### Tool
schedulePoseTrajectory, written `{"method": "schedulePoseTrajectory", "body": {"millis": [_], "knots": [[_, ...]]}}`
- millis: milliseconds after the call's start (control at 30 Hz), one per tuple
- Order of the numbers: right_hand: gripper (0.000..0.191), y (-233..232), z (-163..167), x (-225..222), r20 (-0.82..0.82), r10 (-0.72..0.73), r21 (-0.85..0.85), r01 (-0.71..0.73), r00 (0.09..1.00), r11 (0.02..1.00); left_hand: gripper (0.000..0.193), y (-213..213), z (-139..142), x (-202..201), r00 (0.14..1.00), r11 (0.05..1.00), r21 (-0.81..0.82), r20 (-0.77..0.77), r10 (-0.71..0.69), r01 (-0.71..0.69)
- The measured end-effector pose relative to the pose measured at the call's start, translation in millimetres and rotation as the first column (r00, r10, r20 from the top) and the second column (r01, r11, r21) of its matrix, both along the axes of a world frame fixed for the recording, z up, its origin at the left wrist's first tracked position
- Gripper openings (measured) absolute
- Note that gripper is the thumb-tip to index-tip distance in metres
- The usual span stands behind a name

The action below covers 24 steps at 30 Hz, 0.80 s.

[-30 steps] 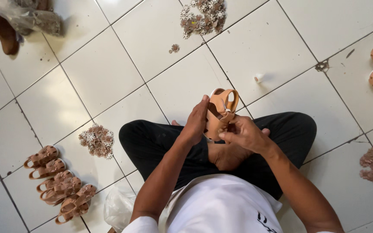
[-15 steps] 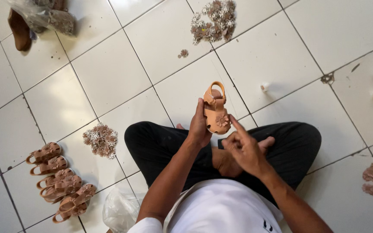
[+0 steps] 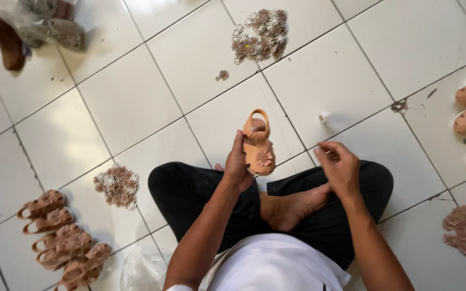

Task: The person sits on the floor of a shoe workshop and glues small fabric flower decorations onto children's sandals. They hold a sandal in one hand, squeeze glue from a small bottle onto the shoe upper, pick a flower from piles on the floor, press it onto the glued spot, and set finished sandals with a pile of completed pairs.

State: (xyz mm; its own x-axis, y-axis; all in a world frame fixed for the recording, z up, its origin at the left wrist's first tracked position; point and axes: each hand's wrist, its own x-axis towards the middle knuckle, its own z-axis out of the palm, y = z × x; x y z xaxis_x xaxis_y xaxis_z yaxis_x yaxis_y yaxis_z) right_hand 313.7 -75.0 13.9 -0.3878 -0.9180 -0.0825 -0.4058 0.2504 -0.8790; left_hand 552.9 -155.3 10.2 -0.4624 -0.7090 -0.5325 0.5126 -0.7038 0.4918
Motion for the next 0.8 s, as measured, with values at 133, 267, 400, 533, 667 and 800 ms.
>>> {"method": "schedulePoseTrajectory", "body": {"millis": [133,267,400,533,667,800], "knots": [[0.026,-31.0,-33.6,-35.7,-0.048,-0.156,0.133,0.161,0.987,0.978,0.064,-8.5,2.2,-4.0,0.998,0.999,-0.051,-0.061,0.016,-0.019],[0.028,-33.6,-29.9,-22.9,0.157,-0.090,0.177,0.061,0.983,0.982,0.066,-20.5,4.5,-12.2,0.997,0.997,-0.056,0.058,0.049,-0.045],[0.053,-28.2,-3.9,18.8,0.461,0.200,-0.030,-0.209,0.865,0.977,0.064,-30.3,3.0,-29.2,0.988,0.992,-0.050,0.097,0.122,-0.117],[0.076,-29.2,18.3,61.6,0.259,0.243,-0.220,-0.188,0.935,0.957,0.062,-25.5,7.1,-45.6,0.984,0.996,0.004,0.157,0.089,-0.090],[0.073,-28.8,37.7,62.9,0.270,0.120,-0.183,-0.072,0.955,0.980,0.050,-8.0,22.8,-43.8,0.751,0.868,-0.470,0.630,0.199,0.164],[0.071,-20.9,51.9,55.8,-0.026,0.116,-0.323,-0.118,0.993,0.939,0.051,17.4,42.2,-35.7,0.789,0.710,-0.668,0.551,0.273,0.221]]}}
